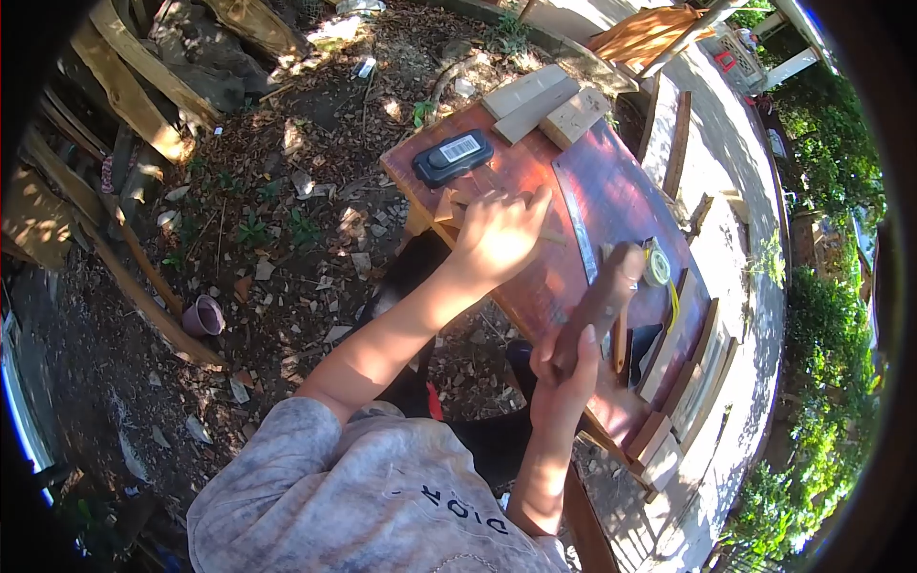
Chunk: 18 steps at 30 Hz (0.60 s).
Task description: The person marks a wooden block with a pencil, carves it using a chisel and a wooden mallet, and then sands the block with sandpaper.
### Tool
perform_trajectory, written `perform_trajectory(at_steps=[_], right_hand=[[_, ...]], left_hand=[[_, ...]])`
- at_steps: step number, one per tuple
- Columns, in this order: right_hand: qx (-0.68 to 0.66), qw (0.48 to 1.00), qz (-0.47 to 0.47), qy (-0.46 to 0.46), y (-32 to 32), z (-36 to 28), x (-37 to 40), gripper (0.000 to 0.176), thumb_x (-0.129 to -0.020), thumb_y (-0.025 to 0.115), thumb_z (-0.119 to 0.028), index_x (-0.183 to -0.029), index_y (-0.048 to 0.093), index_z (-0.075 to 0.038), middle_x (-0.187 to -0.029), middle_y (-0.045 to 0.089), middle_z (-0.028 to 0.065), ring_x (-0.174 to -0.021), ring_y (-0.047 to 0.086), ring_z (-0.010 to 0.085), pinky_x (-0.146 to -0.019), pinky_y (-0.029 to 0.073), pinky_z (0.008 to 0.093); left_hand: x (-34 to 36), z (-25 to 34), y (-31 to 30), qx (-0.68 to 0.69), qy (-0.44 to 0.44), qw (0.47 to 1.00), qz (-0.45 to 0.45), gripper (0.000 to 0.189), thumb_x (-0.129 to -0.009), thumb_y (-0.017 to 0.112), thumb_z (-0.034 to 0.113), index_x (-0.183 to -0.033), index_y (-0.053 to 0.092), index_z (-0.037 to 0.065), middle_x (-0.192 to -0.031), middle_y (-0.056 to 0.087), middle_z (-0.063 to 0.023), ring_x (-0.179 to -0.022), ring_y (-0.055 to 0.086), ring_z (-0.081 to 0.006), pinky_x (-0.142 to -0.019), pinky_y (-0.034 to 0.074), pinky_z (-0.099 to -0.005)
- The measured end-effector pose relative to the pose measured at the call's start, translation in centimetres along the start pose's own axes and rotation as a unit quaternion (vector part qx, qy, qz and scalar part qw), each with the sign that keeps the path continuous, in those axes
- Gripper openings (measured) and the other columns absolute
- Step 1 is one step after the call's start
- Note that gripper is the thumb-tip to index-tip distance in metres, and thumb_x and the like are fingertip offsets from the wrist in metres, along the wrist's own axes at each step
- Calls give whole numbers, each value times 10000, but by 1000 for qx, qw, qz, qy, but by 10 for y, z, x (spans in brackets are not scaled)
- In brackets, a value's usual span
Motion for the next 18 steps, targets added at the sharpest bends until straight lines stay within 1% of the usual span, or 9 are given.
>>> perform_trajectory(at_steps=[1,2,4,5,8,10,12,15,18], right_hand=[[-33,997,49,-45,-4,-6,0,427,-1093,550,-402,-1322,555,-41,-753,568,32,-514,346,76,-515,276,253],[-1,999,38,-30,-1,-3,-1,431,-1085,554,-406,-1312,560,-40,-751,567,31,-514,350,76,-517,275,250],[62,998,23,-5,0,0,-3,437,-1071,561,-414,-1294,571,-38,-747,564,30,-515,358,74,-522,274,244],[131,982,-94,101,11,2,1,468,-1058,560,-417,-1306,562,-20,-762,565,33,-561,409,75,-525,283,246],[96,986,-86,103,-8,8,1,478,-1046,571,-413,-1298,565,-8,-765,570,35,-562,409,77,-521,281,244],[55,995,-46,62,-15,3,3,471,-1052,562,-422,-1268,585,-3,-712,551,27,-525,363,73,-511,269,240],[13,999,-18,34,-26,-5,6,444,-1074,539,-419,-1245,595,-12,-670,514,11,-498,306,68,-511,252,233],[-21,999,4,35,-47,-3,16,436,-1087,524,-406,-1256,597,-11,-665,514,13,-472,300,70,-486,251,239],[-39,998,24,44,-68,4,30,443,-1092,516,-403,-1268,596,-5,-667,521,15,-460,299,71,-474,246,239]], left_hand=[[2,2,3,8,-3,1000,-5,430,-879,681,210,-1294,671,96,-801,625,-4,-801,681,-197,-837,528,-374],[2,3,6,17,-4,1000,-7,447,-897,649,220,-1329,678,104,-820,600,9,-828,657,-172,-873,508,-368],[-5,2,4,35,-26,998,-34,415,-896,655,223,-1290,680,97,-788,621,-3,-794,681,-188,-845,527,-370],[-9,2,4,45,-38,997,-48,399,-895,657,224,-1271,681,93,-772,632,-10,-778,692,-196,-831,536,-371],[-11,0,6,64,-51,995,-52,380,-895,675,224,-1245,673,77,-734,653,-19,-729,712,-217,-784,551,-390],[-18,4,-3,103,-74,990,-69,194,-936,690,220,-1059,650,76,-704,666,-56,-717,712,-264,-738,548,-427],[-24,11,0,146,-97,981,-86,178,-980,690,218,-899,594,92,-711,695,-96,-712,719,-330,-674,536,-462],[-27,29,4,243,-83,961,-100,201,-946,749,251,-913,630,93,-742,719,-92,-735,723,-327,-674,514,-469],[-32,56,0,311,-59,934,-168,211,-905,798,260,-923,666,96,-768,739,-88,-761,724,-323,-667,496,-479]])
Point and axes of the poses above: each hand's wrist, its own x-axis away from the middle knuckle, its own y-axis out of the palm, z = x × y, the point moved 7 cm from there along -x, towards the middle knuckle
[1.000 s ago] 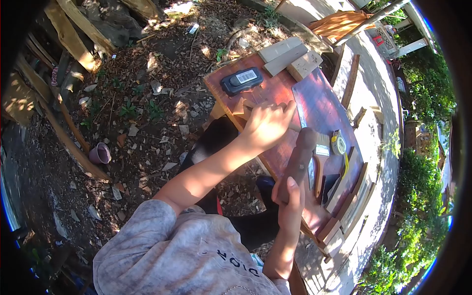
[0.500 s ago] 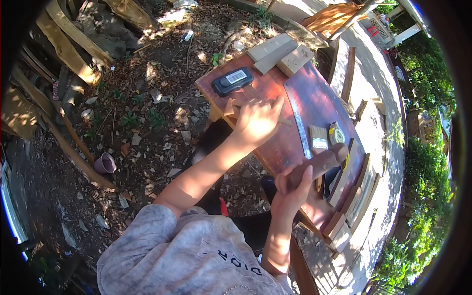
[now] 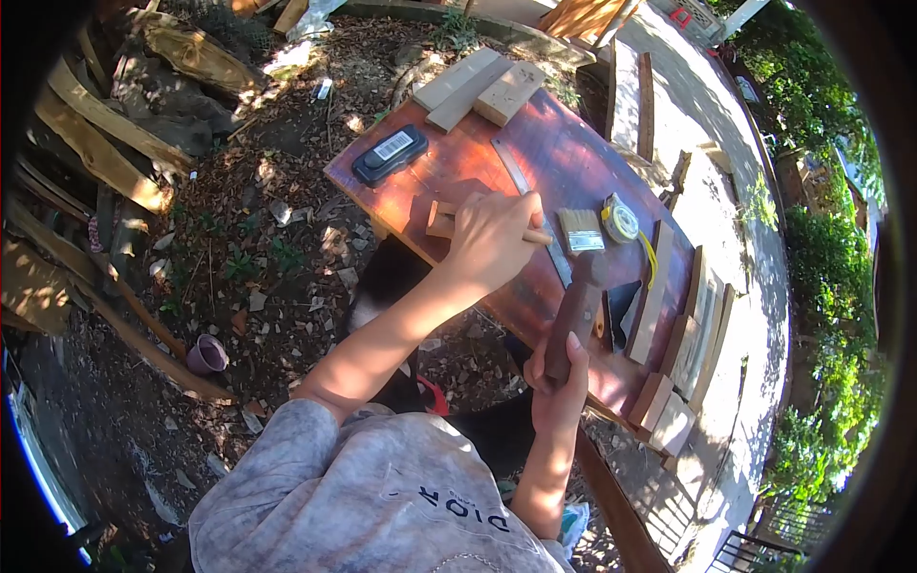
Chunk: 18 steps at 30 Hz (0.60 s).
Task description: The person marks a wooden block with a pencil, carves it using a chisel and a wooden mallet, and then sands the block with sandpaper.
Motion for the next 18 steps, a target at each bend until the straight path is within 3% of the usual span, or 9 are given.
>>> perform_trajectory(at_steps=[4,7,10,11,14,16,17,18], right_hand=[[-24,999,28,-1,-19,4,14,464,-1097,508,-403,-1285,591,13,-670,531,22,-461,303,69,-476,242,235],[-32,998,46,-14,-30,5,22,477,-1095,513,-403,-1295,586,25,-675,541,26,-470,311,67,-481,243,236],[-16,998,63,-20,-36,3,28,498,-1053,586,-401,-1310,584,27,-730,588,41,-557,410,67,-499,264,227],[-14,998,60,-21,-37,3,29,492,-1054,584,-398,-1310,586,23,-737,592,41,-570,424,67,-501,265,225],[-7,998,54,-24,-39,2,30,474,-1058,577,-391,-1308,594,12,-753,601,41,-596,456,67,-504,269,220],[-2,998,58,-23,-41,3,32,462,-1059,571,-386,-1304,599,6,-754,604,40,-598,466,66,-502,269,220],[6,998,63,-22,-42,2,33,467,-1067,561,-384,-1305,600,16,-734,591,34,-570,429,63,-501,262,221],[15,997,68,-21,-42,1,33,473,-1075,550,-383,-1306,601,27,-713,577,29,-542,391,59,-499,255,223]], left_hand=[[-8,27,18,118,-113,955,-246,274,-921,828,337,-983,740,85,-801,747,-62,-760,717,-230,-778,521,-386],[-9,27,45,280,-149,896,-312,359,-965,812,390,-1051,742,49,-855,716,-9,-798,652,-124,-825,508,-310],[-26,22,50,375,-181,859,-299,370,-998,787,376,-1078,723,20,-947,681,4,-870,583,-75,-819,489,-265],[-29,15,45,382,-216,855,-276,290,-1031,750,301,-1116,686,32,-954,636,15,-860,570,-74,-833,505,-279],[-31,-13,31,561,-288,769,-102,169,-1062,695,221,-1097,639,66,-883,556,30,-784,521,-67,-840,522,-303],[-32,-33,10,578,-304,757,-12,104,-1075,663,173,-1057,587,103,-836,475,51,-708,462,-66,-828,536,-328],[-33,-45,2,595,-305,743,-17,127,-1056,687,163,-1028,578,104,-818,467,55,-675,432,-57,-795,517,-308],[-32,-41,-16,563,-290,773,-23,140,-1067,671,187,-1001,581,103,-790,444,63,-648,397,-50,-767,493,-278]])
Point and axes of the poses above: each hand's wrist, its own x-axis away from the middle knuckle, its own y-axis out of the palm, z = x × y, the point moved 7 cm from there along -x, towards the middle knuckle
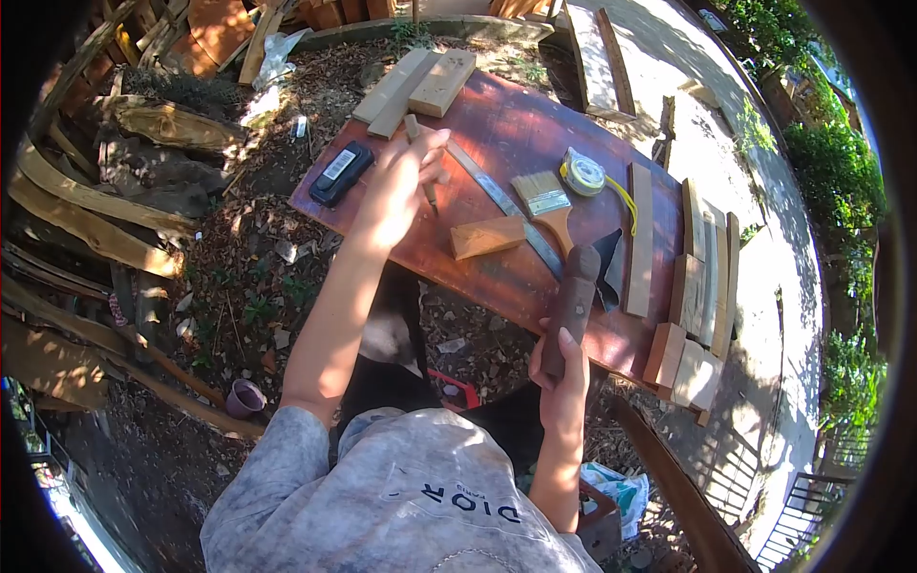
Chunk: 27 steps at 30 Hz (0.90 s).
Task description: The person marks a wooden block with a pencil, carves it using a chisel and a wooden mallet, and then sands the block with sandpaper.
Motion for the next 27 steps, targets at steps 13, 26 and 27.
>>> perform_trajectory(at_steps=[13,26,27], right_hand=[[143,973,-169,68,66,-2,-10,553,-1081,619,-295,-1535,443,-33,-1089,590,58,-792,568,98,-669,476,267],[136,985,-85,65,39,-11,-2,578,-1083,591,-338,-1558,405,-66,-972,574,26,-677,547,86,-554,390,233],[140,985,-81,62,41,-10,-3,577,-1077,581,-345,-1558,414,-74,-939,569,23,-657,543,84,-532,360,229]], left_hand=[[111,-12,-11,-504,-8,831,-235,212,-991,613,66,-1138,747,-5,-908,750,-132,-849,717,-221,-805,550,-383],[64,-3,-23,-526,89,831,-158,457,-956,609,23,-1412,612,44,-707,495,-40,-658,472,-114,-664,443,-314],[65,-3,-24,-528,87,828,-166,413,-947,610,15,-1358,640,38,-698,501,-31,-651,470,-106,-658,439,-311]])
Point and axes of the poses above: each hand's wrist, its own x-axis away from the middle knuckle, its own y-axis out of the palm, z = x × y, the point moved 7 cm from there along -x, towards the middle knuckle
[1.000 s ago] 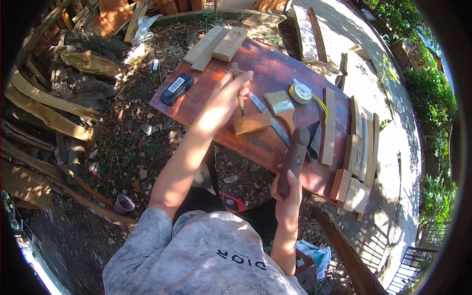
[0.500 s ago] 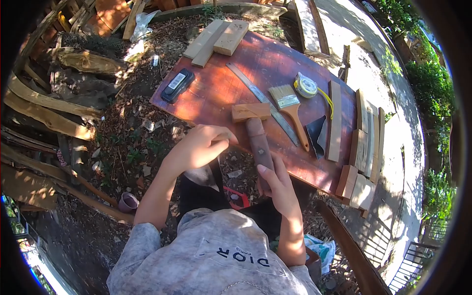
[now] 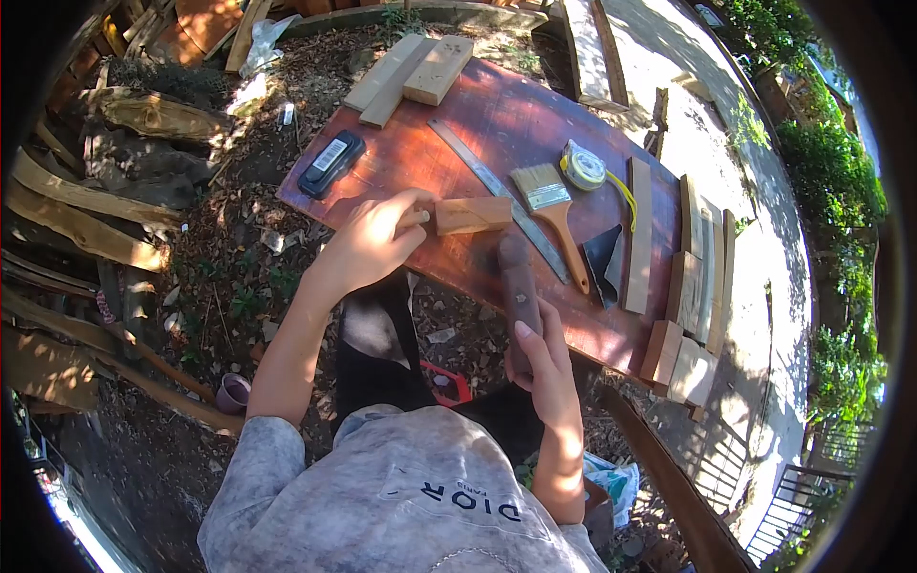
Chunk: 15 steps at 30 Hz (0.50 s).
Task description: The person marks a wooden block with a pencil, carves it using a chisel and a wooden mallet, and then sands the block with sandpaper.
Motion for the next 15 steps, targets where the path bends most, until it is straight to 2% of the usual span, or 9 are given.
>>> perform_trajectory(at_steps=[1,3,5,7,8,10,11,14,15], right_hand=[[3,1000,3,-1,2,1,-2,576,-1072,571,-353,-1559,422,-82,-906,563,19,-637,539,83,-511,331,225],[13,1000,-4,1,6,-1,-9,582,-1069,575,-360,-1559,424,-85,-917,565,18,-641,543,82,-513,333,225],[20,1000,-15,1,11,-5,-18,588,-1066,581,-367,-1560,425,-88,-922,566,16,-644,547,82,-515,335,225],[24,999,-23,-1,16,-9,-25,595,-1063,587,-373,-1562,426,-91,-921,567,15,-644,551,83,-516,338,225],[20,1000,-12,-8,18,-10,-26,597,-1065,578,-388,-1558,431,-85,-895,568,12,-626,547,82,-505,325,224],[18,1000,-13,-14,17,-8,-26,597,-1069,563,-391,-1560,430,-79,-867,566,16,-608,538,82,-490,311,223],[17,1000,-11,-16,15,-6,-25,597,-1072,555,-393,-1561,429,-75,-853,566,18,-599,533,82,-482,304,223],[-9,1000,-8,-17,2,0,-17,559,-1088,582,-350,-1547,429,-70,-945,584,26,-652,557,89,-520,378,226],[-13,1000,3,-19,-2,2,-14,561,-1089,577,-351,-1549,429,-67,-935,585,28,-642,557,91,-509,367,222]], left_hand=[[1,1,-1,-2,2,1000,-8,371,-938,612,7,-1304,667,33,-689,506,-21,-644,467,-97,-652,435,-309],[18,1,1,18,-66,992,-102,309,-926,609,-6,-1217,703,33,-670,498,2,-628,455,-81,-634,419,-305],[28,9,-1,27,-56,996,-64,297,-899,611,-31,-1159,732,45,-648,478,30,-613,428,-64,-612,385,-291],[30,19,-11,4,-48,998,-30,316,-892,617,-36,-1177,723,49,-648,475,30,-611,419,-67,-609,371,-286],[30,16,-14,-35,-63,997,-36,414,-881,640,-29,-1282,704,52,-717,606,-23,-627,507,-111,-635,443,-317],[26,15,-11,-5,-34,999,-21,503,-878,660,-4,-1374,675,80,-823,687,-91,-689,613,-183,-681,501,-355],[22,19,-8,-3,-12,1000,-23,536,-879,668,15,-1409,660,99,-871,710,-121,-737,651,-226,-712,523,-378],[8,38,4,-29,69,996,-47,612,-888,687,87,-1491,612,161,-1006,748,-202,-916,735,-370,-819,576,-457],[3,39,10,-48,60,993,-86,616,-892,689,100,-1498,603,162,-1056,748,-210,-958,728,-389,-843,576,-474]])
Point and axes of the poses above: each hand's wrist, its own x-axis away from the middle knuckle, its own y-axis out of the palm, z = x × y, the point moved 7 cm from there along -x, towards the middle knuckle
